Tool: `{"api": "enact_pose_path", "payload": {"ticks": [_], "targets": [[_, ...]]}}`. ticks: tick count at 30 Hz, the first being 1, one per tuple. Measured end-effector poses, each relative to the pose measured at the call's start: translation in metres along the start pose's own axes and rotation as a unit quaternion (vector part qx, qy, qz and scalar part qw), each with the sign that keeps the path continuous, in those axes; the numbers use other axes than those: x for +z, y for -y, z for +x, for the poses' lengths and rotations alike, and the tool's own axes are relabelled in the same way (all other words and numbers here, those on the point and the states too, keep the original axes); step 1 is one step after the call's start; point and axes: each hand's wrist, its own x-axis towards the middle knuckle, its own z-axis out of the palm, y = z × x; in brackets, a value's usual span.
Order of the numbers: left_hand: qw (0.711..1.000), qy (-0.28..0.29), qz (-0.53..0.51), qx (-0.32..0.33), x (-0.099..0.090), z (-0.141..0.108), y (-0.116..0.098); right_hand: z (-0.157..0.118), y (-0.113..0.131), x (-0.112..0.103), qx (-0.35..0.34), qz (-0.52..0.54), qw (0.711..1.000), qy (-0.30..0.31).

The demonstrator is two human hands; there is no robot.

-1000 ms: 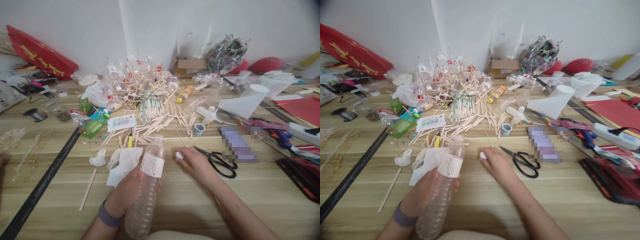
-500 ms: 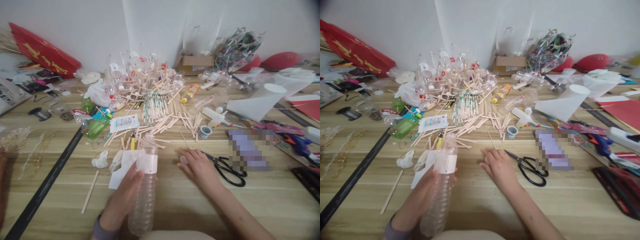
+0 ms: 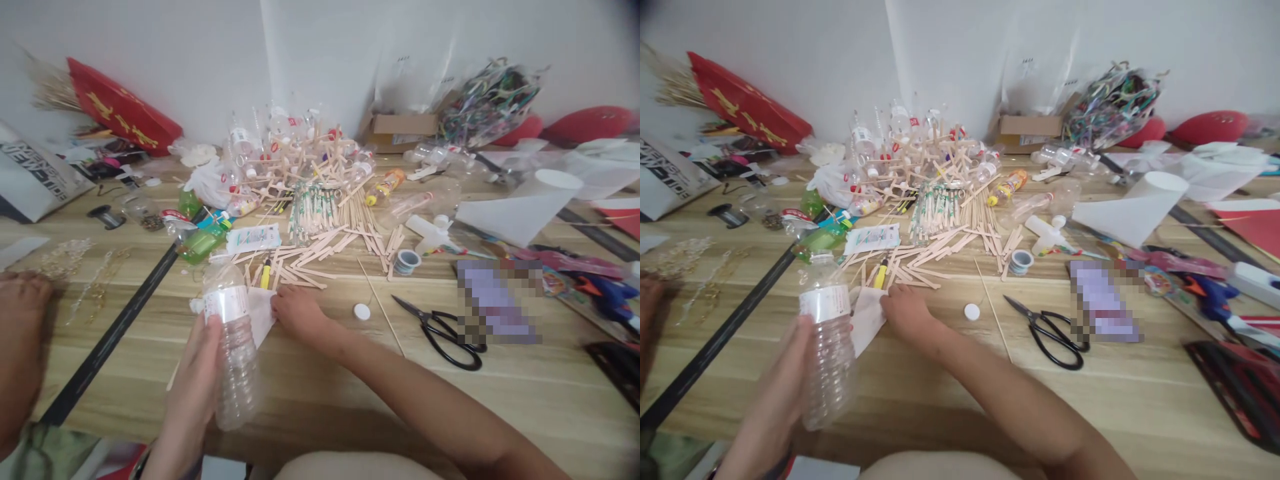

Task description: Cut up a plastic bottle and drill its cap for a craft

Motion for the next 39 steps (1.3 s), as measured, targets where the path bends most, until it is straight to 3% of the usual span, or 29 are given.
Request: {"api": "enact_pose_path", "payload": {"ticks": [4,9,11,15,23,26,31,34,36,39], "targets": [[1.0,0.004,-0.023,-0.01,0.006,0.004,0.002,-0.017,0.0,-0.008,0.014,0.083,0.995,-0.05],[0.993,-0.014,0.108,0.045,0.023,-0.006,0.002,-0.055,0.024,-0.022,0.001,0.232,0.964,-0.13],[0.986,0.005,0.146,0.081,0.032,-0.013,0.004,-0.062,0.036,-0.022,0.007,0.324,0.929,-0.176],[0.977,0.065,0.142,0.144,0.049,-0.027,0.011,-0.06,0.045,-0.019,0.05,0.522,0.82,-0.23],[0.979,0.076,0.12,0.148,0.063,-0.044,0.022,-0.054,0.031,-0.026,0.17,0.596,0.746,-0.244],[0.979,0.082,0.127,0.137,0.064,-0.042,0.022,-0.063,0.034,-0.024,0.179,0.602,0.741,-0.236],[0.964,0.091,0.165,0.189,0.066,-0.04,0.02,-0.079,0.047,-0.018,0.164,0.543,0.785,-0.248],[0.961,0.127,0.166,0.18,0.065,-0.041,0.023,-0.082,0.047,-0.022,0.159,0.52,0.796,-0.268],[0.964,0.153,0.15,0.155,0.064,-0.041,0.025,-0.082,0.044,-0.025,0.153,0.522,0.792,-0.278],[0.969,0.179,0.116,0.127,0.065,-0.038,0.027,-0.081,0.037,-0.027,0.167,0.55,0.762,-0.3]]}}
